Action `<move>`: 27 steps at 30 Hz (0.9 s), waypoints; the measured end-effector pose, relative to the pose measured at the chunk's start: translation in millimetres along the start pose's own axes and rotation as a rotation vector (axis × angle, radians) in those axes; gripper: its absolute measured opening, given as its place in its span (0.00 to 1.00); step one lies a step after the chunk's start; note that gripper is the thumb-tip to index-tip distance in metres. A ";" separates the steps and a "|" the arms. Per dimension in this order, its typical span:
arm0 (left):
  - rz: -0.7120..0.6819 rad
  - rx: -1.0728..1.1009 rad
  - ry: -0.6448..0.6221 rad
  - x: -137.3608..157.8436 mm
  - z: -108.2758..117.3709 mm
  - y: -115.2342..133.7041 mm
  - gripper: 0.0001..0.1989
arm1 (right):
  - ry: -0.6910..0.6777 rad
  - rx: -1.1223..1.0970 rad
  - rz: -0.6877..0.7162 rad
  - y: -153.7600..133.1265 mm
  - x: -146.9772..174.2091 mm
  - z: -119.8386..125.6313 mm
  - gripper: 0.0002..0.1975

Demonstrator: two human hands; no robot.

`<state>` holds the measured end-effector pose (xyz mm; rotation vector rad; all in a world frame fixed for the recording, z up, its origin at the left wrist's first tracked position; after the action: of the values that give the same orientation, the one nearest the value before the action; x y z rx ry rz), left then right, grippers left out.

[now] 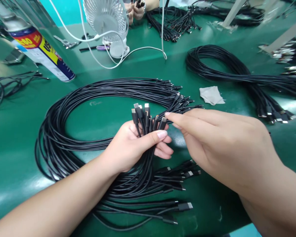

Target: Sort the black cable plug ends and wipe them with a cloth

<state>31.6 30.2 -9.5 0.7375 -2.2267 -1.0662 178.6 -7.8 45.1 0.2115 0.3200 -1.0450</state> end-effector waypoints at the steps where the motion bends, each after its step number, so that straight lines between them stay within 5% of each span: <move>1: -0.002 0.005 -0.002 -0.2 -0.3 0.3 0.08 | -0.004 -0.042 -0.026 1.4 -0.8 0.0 0.13; 10: -0.031 -0.126 -0.011 -0.3 -1.1 2.4 0.09 | -0.137 -0.777 -0.214 16.6 -15.3 -14.3 0.07; 27: 0.011 -0.267 -0.046 1.5 2.0 1.2 0.11 | -0.150 -0.596 -0.093 18.1 -16.9 -3.9 0.07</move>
<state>28.9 30.8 -9.1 0.5888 -2.0676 -1.3541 186.0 16.0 47.8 -0.4186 0.4931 -1.0070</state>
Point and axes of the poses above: each hand's wrist, its own x-axis away from the middle knuckle, its own z-axis out of the back of the hand, y = z × x, the point moved 3 cm from there along -x, towards the middle knuckle, and after that the axes turned 10 degrees about -y, right-handed, at the moved point
